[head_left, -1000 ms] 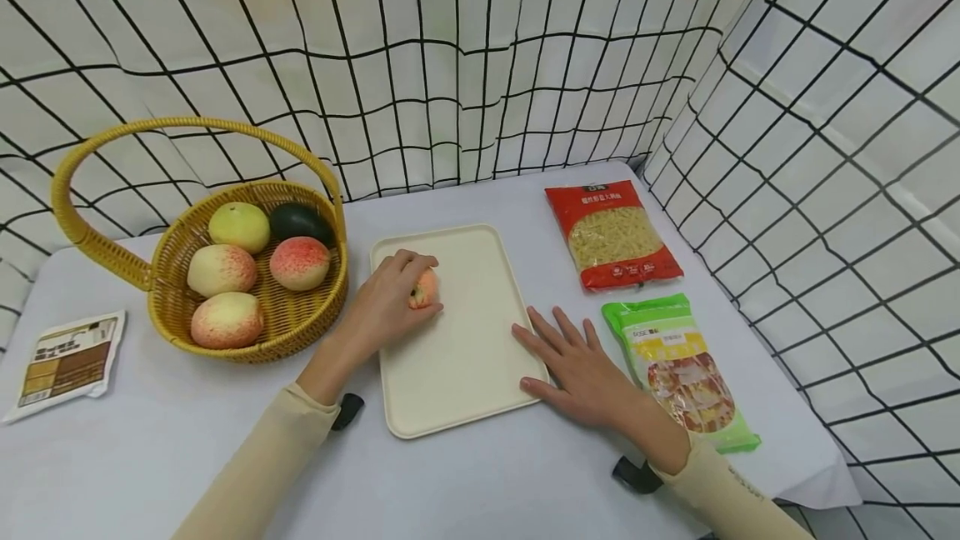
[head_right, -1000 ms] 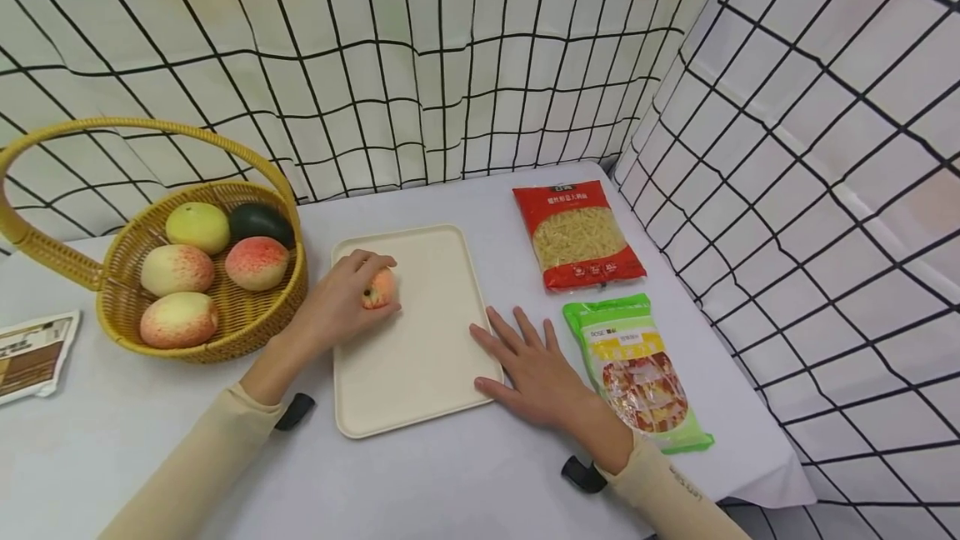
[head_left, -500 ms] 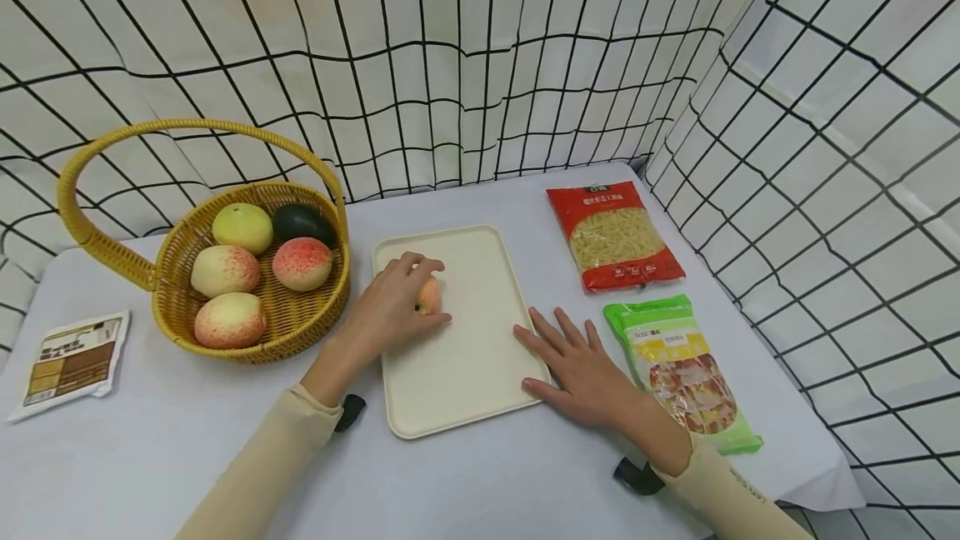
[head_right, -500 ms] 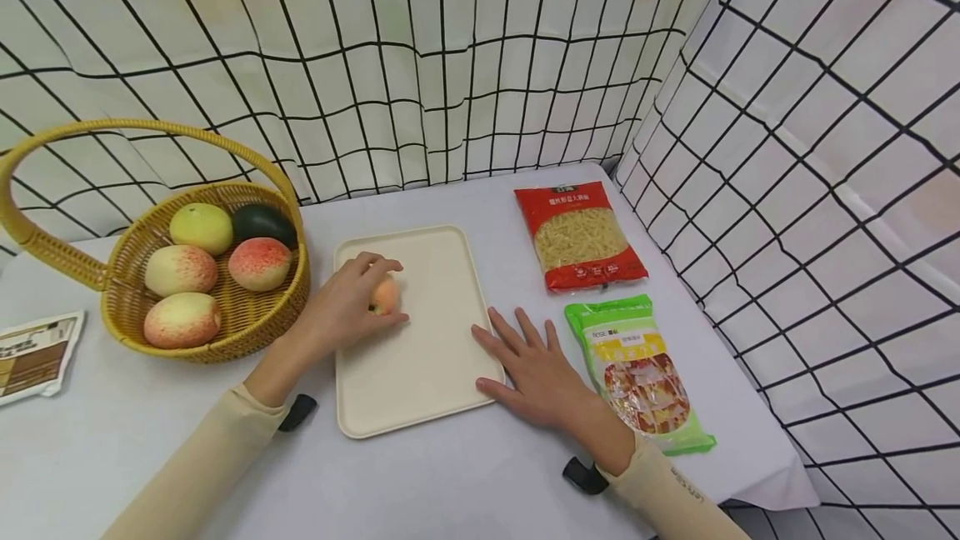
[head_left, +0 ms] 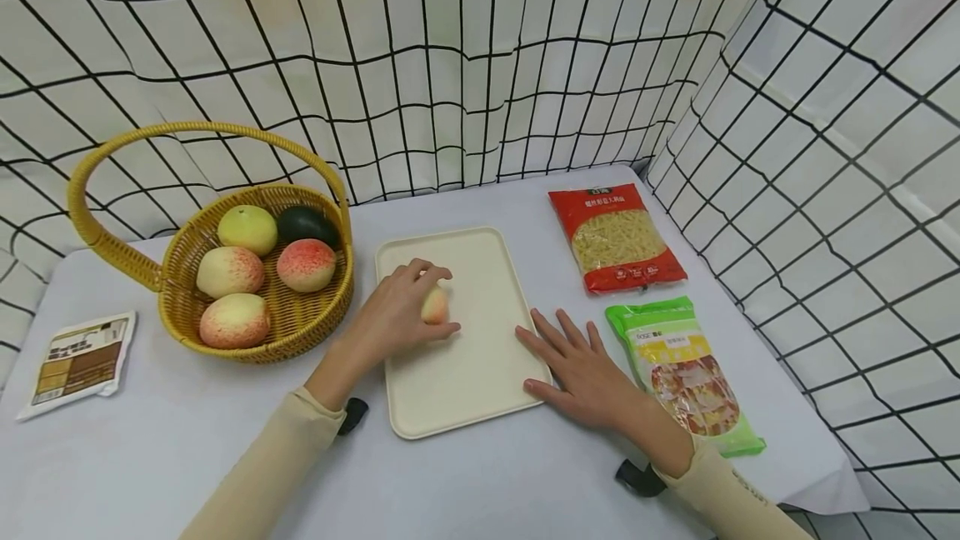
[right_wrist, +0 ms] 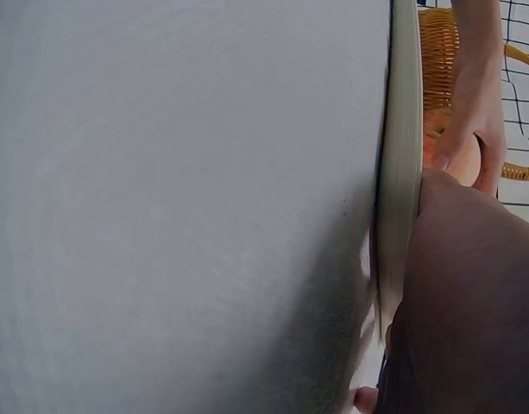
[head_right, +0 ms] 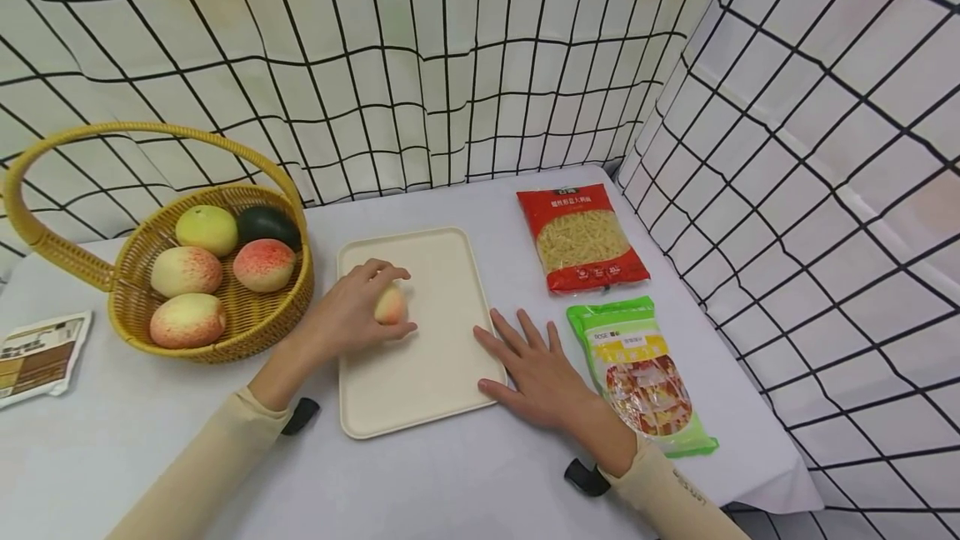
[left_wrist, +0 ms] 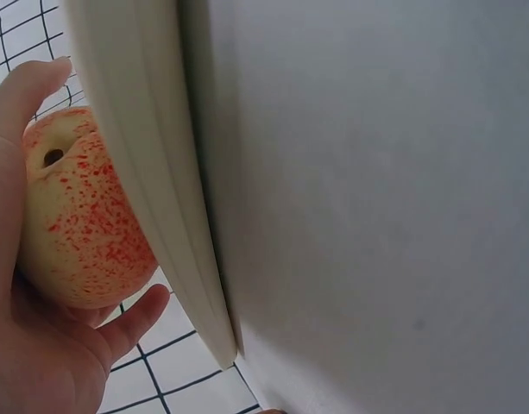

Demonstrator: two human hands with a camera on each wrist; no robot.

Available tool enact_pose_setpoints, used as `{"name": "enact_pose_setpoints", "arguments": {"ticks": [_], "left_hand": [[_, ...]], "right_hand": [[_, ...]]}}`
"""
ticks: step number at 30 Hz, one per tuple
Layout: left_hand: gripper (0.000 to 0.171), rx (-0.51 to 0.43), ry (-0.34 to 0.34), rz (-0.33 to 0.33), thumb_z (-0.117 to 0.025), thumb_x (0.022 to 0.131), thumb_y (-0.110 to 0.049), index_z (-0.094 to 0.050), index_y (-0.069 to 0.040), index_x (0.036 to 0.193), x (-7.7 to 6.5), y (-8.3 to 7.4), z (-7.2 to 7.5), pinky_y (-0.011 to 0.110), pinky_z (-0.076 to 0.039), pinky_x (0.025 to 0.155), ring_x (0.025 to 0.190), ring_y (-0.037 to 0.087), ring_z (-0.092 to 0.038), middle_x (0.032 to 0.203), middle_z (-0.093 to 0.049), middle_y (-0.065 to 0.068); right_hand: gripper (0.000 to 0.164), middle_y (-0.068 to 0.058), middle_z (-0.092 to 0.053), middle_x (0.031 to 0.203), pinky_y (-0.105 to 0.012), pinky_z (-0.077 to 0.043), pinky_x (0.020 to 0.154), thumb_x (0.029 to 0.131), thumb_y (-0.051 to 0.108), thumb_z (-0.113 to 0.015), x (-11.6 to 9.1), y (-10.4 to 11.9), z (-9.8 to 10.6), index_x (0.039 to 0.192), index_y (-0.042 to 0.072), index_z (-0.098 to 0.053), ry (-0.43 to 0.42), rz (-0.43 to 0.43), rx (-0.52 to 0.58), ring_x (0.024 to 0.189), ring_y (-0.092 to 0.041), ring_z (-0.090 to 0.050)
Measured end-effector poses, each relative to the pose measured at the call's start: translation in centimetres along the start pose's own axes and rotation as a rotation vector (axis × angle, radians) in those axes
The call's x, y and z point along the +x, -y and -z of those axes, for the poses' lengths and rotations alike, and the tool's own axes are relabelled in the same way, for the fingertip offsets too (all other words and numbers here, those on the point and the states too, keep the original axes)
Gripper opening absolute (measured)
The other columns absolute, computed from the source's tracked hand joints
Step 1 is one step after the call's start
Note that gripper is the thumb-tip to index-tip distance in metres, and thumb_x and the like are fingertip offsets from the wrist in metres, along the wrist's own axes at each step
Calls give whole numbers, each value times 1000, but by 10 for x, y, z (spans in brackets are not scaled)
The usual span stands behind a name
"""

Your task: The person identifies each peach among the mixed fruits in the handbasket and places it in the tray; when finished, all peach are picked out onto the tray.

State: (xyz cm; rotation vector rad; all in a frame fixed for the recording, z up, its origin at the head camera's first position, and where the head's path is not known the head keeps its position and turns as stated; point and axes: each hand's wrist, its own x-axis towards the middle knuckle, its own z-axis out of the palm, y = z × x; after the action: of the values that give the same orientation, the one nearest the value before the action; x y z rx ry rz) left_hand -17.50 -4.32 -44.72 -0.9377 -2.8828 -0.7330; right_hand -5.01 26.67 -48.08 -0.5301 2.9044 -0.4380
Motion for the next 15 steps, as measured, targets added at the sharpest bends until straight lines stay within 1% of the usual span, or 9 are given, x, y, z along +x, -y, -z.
{"name": "enact_pose_setpoints", "arguments": {"ticks": [8,15], "left_hand": [[75,11,-1,-20,-89,79,-53,-64,-17,140,-1,-2,1,54,-53,101,115,35,-64,136,-63,11],[75,18,14,-7,-84,82,-59,-64,-19,141,-1,-6,3,53,-52,104,119,34,-64,138,-62,8]], "right_hand": [[76,5,-11,182,-77,-12,127,104,65,-50,0,1,0,170,40,-21,-15,14,-6,169,-39,-10],[76,6,-9,182,-77,-12,128,104,66,-49,0,2,1,170,41,-21,-10,8,-5,169,-38,-8]]}}
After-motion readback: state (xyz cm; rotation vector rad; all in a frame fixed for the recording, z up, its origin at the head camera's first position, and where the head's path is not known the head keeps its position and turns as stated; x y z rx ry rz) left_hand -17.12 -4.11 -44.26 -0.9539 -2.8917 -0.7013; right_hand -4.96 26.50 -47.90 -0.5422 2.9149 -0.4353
